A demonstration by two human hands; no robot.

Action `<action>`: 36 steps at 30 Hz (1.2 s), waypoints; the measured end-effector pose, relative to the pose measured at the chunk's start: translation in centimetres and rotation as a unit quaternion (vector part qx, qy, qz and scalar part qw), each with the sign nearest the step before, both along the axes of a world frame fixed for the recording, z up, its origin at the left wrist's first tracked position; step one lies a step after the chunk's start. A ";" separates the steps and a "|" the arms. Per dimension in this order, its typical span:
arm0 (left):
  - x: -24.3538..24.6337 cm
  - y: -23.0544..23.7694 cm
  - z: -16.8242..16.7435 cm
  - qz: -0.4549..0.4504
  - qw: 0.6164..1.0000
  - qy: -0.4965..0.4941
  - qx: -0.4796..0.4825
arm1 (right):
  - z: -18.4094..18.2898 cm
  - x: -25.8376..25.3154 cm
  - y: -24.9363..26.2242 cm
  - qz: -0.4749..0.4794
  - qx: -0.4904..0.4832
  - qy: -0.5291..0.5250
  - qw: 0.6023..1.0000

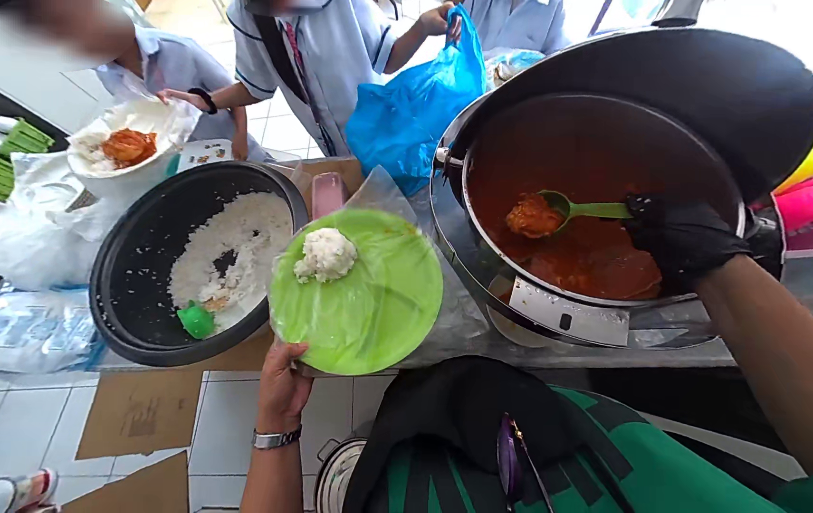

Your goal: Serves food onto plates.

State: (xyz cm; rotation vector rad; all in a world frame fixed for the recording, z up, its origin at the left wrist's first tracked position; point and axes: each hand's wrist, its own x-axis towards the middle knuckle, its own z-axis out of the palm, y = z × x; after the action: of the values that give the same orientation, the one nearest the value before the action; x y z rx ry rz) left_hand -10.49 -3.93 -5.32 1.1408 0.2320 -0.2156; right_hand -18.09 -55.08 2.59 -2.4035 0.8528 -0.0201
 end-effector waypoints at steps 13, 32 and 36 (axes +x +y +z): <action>-0.4 -1.2 0.8 -0.005 0.999 -0.002 -0.050 | 0.8 -0.9 2.9 0.097 -0.113 -0.116 0.982; -1.2 -2.9 2.3 -0.018 0.998 -0.015 -0.066 | 0.7 -0.4 0.7 0.044 -0.044 0.000 0.998; -1.3 -3.7 2.8 -0.021 0.998 -0.002 -0.061 | 1.9 -1.2 -0.3 0.018 -0.045 -0.070 0.996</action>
State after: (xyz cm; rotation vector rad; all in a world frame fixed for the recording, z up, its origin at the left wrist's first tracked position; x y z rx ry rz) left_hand -11.84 -7.63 -2.54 1.0252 0.1882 -0.2618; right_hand -19.30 -55.36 4.54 -2.4666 0.7583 -0.2157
